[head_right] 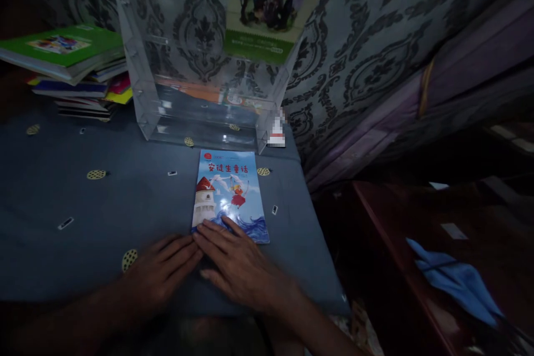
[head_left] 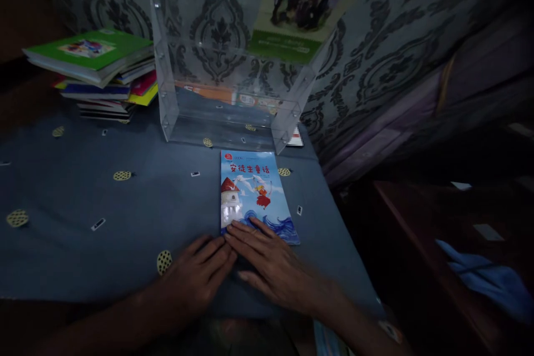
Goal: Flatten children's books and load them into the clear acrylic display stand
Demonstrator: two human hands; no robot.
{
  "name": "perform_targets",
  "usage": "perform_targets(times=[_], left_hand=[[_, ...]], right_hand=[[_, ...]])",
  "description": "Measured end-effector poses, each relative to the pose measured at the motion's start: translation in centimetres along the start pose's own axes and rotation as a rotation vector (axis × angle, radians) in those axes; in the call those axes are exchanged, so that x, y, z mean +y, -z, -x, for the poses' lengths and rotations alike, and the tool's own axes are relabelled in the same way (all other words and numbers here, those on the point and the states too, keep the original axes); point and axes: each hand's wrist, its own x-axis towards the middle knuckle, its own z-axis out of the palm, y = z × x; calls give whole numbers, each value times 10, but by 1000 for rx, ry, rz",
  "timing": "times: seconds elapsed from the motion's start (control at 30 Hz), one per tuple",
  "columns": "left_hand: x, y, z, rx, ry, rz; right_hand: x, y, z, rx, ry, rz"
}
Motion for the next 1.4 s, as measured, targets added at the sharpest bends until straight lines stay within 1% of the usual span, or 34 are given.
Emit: perform_targets(times=[0.07, 0.3, 0.47, 0.53, 0.83, 0.93, 1.03, 1.2, 1.4], left_hand=[[0, -2, 0, 14, 17, 20], [-3, -7, 0, -36, 45, 3], [-13, -3, -6, -68, 34, -16], [-18, -2, -9, -75, 41, -23], [-40, -4, -23, -94, 103, -43], [-46, -2, -28, -109, 90, -46], [-51, -1, -33, -98, 82, -58], [-59, -7, -37, -66, 75, -74], [-78, -13, -45, -70, 110, -61]], right_hand=[[3, 1, -2, -16, 8, -2], [16, 6, -14, -40, 37, -28], [25, 9, -24, -143, 24, -62], [29, 11, -29, -161, 14, -72], [47, 18, -52, -146, 21, -91], [52, 19, -58, -146, 26, -92], [56, 19, -62, -147, 21, -93], [64, 19, -68, -113, 11, -107], [81, 17, -83, -93, -12, -122]])
